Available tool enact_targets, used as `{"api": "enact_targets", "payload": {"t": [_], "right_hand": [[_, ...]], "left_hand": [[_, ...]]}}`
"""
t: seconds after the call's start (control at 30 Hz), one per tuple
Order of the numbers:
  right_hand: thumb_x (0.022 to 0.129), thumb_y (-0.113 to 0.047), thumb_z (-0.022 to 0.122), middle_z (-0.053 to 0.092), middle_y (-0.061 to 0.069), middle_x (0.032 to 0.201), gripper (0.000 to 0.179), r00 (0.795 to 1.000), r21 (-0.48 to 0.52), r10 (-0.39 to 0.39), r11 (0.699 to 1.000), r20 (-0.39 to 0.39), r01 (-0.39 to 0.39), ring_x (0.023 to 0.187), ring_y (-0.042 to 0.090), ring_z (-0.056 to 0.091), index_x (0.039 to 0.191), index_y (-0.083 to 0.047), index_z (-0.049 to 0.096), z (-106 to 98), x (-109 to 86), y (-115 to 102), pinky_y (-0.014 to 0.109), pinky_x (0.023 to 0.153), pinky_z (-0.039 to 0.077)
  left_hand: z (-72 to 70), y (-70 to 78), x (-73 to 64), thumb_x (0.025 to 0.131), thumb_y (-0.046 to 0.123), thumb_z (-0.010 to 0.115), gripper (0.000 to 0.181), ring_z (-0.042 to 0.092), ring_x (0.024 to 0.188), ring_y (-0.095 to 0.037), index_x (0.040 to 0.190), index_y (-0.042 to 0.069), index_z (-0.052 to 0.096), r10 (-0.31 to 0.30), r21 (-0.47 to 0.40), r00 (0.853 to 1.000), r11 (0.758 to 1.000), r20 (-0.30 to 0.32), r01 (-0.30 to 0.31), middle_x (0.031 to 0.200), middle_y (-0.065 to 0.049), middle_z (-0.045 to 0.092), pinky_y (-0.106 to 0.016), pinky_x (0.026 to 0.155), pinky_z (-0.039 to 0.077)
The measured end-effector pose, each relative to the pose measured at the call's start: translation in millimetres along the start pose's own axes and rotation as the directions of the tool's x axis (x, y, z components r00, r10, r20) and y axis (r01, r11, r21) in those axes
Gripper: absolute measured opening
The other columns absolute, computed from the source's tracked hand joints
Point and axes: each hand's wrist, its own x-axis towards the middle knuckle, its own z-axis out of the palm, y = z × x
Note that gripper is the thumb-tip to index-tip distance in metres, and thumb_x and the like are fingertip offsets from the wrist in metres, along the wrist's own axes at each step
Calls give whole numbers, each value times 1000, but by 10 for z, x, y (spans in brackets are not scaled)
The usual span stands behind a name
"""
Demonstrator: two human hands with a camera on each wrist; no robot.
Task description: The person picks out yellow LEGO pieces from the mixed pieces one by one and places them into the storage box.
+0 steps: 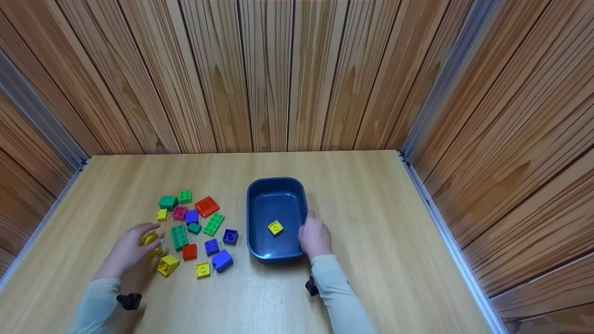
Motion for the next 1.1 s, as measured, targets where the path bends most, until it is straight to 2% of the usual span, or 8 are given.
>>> {"api": "enact_targets", "payload": {"t": [0.17,0.3,0.47,0.7,0.93,1.1], "right_hand": [[92,-9,49,63,28,102,52,1000,-2,-18,1000,-20,18,77,27,62,138,14,36,4,-4,3,44,70,54],[92,-9,49,62,30,105,52,999,-3,-30,1000,-27,30,80,28,63,137,15,37,5,-8,1,46,74,54],[93,-10,48,63,28,103,53,1000,5,-17,1000,-12,17,75,27,62,138,14,35,2,-11,0,43,69,54],[90,-8,51,63,32,102,49,996,-29,-69,997,-61,68,80,34,65,133,14,42,10,-22,21,50,73,53],[92,-9,50,62,30,104,50,999,-19,-30,999,-16,30,76,28,62,136,13,39,-3,-19,12,47,72,53],[92,-9,49,63,28,100,50,999,-9,-27,1000,-17,27,74,27,62,136,13,39,-8,-14,5,45,69,53]], "left_hand": [[17,-26,-62,93,16,64,54,30,133,-46,142,6,43,3,23,1000,1000,-1,-3,149,-23,29,-60,104,29],[31,-52,-95,91,12,66,55,31,132,-46,141,6,44,10,23,1000,1000,-7,-10,148,-23,31,-59,104,30],[59,-80,-106,89,6,66,54,34,131,-46,140,5,46,24,20,999,1000,-31,-23,145,-23,34,-59,103,31],[106,-127,-85,84,-3,69,54,44,123,-44,135,0,50,84,65,994,995,-67,-80,135,-23,46,-56,99,38],[128,-156,-32,85,-1,69,52,50,117,-42,134,-3,51,70,117,995,991,-71,-61,129,-23,50,-56,99,39],[119,-141,-2,85,1,70,51,52,114,-40,132,-4,52,88,155,993,985,-79,-75,126,-23,52,-55,97,41]]}}
